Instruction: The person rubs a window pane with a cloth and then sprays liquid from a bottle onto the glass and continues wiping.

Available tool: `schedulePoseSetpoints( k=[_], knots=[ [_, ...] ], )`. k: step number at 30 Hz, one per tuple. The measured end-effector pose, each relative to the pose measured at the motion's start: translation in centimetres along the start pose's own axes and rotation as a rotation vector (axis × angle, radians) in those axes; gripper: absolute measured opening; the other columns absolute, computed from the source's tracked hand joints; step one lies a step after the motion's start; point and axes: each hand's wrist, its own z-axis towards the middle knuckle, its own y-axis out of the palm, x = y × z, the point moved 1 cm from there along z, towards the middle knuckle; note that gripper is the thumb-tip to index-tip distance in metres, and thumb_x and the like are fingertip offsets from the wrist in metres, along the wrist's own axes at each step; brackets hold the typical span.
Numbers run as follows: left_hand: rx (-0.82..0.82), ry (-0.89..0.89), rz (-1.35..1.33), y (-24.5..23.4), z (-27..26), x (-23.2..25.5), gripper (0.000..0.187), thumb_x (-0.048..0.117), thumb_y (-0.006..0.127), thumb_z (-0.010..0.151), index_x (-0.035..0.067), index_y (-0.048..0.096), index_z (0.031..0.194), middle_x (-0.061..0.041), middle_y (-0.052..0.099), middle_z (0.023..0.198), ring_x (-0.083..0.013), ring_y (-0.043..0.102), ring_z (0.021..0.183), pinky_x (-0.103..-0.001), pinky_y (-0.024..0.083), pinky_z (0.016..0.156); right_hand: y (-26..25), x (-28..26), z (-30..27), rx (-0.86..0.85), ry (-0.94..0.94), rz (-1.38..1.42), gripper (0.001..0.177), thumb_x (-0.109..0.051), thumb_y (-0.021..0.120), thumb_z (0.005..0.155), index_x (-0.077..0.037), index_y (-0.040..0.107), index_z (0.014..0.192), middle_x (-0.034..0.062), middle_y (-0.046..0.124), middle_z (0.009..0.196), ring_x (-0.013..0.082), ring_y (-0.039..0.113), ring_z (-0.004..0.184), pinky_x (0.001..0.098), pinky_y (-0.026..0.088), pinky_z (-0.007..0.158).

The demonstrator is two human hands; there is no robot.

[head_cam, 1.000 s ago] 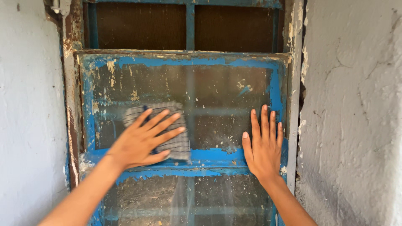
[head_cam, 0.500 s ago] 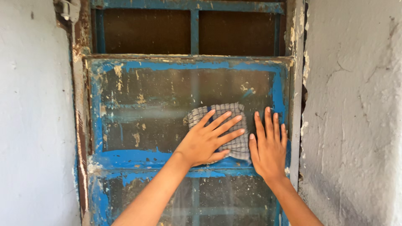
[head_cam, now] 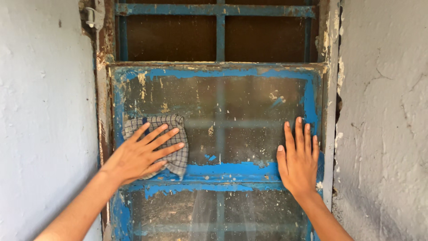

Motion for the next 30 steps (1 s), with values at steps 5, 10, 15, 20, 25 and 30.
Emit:
schedulePoseSetpoints(
  k=[5, 10, 15, 20, 25, 30],
  knots=[
    [0.054, 0.048, 0.013, 1.2, 6.2, 5.5, 0.073, 0.051, 0.046, 0.098, 0.032, 0.017, 0.163, -0.005, 0.013, 0.17, -0.0263, 0.011, 0.156, -0.049, -0.001, 0.123, 0.0, -0.3, 0.2, 0.003, 0.006, -0.007, 0.059, -0.027, 0.039, 0.102, -0.009, 0.036, 0.158, 0.0177, 0.024, 0.169, 0.0397, 0.022, 0.155, 0.055, 0.014, 0.124],
    [0.179, 0.061, -0.156, 2.5, 16.5, 12.3, 0.076, 0.047, 0.063, 0.093, 0.033, 0.031, 0.161, -0.001, 0.021, 0.172, -0.0244, 0.019, 0.158, -0.051, 0.008, 0.129, -0.2, -0.1, 0.3, 0.002, -0.006, -0.007, 0.059, -0.027, 0.043, 0.102, -0.008, 0.037, 0.158, 0.0181, 0.025, 0.168, 0.0385, 0.023, 0.155, 0.0551, 0.016, 0.123],
    [0.173, 0.068, -0.161, 2.7, 17.1, 12.6, 0.077, 0.044, 0.064, 0.092, 0.031, 0.032, 0.16, -0.002, 0.021, 0.171, -0.0254, 0.02, 0.157, -0.052, 0.009, 0.127, -0.6, 0.1, 0.2, -0.002, -0.017, 0.035, 0.057, -0.023, 0.042, 0.102, -0.01, 0.039, 0.158, 0.0173, 0.027, 0.169, 0.0374, 0.024, 0.156, 0.0547, 0.016, 0.123],
    [0.2, 0.163, 0.035, 2.2, 8.8, 5.9, 0.079, 0.043, 0.059, 0.1, 0.025, 0.022, 0.167, -0.006, 0.011, 0.174, -0.0254, 0.011, 0.16, -0.05, -0.001, 0.127, -0.6, 0.0, 0.2, -0.004, -0.01, 0.021, 0.057, -0.024, 0.041, 0.102, -0.009, 0.039, 0.158, 0.0173, 0.027, 0.168, 0.0385, 0.024, 0.155, 0.0549, 0.016, 0.123],
    [-0.059, 0.027, -0.008, -1.2, -1.2, -1.0, 0.073, 0.045, 0.031, 0.094, 0.034, 0.007, 0.162, -0.001, 0.006, 0.17, -0.0213, 0.005, 0.151, -0.049, 0.003, 0.121, -0.3, 0.0, 0.0, -0.011, -0.004, 0.005, 0.058, -0.024, 0.04, 0.103, -0.008, 0.038, 0.159, 0.0187, 0.026, 0.169, 0.0403, 0.023, 0.155, 0.0556, 0.015, 0.124],
    [0.015, -0.014, -0.041, -1.1, -1.6, -0.9, 0.071, 0.049, 0.03, 0.095, 0.034, 0.01, 0.162, -0.004, 0.005, 0.169, -0.0242, 0.003, 0.151, -0.05, 0.004, 0.119, -0.3, -0.3, 0.0, -0.012, -0.012, -0.02, 0.061, -0.027, 0.041, 0.102, -0.005, 0.036, 0.159, 0.0211, 0.024, 0.169, 0.042, 0.022, 0.155, 0.0564, 0.015, 0.124]
  ],
)
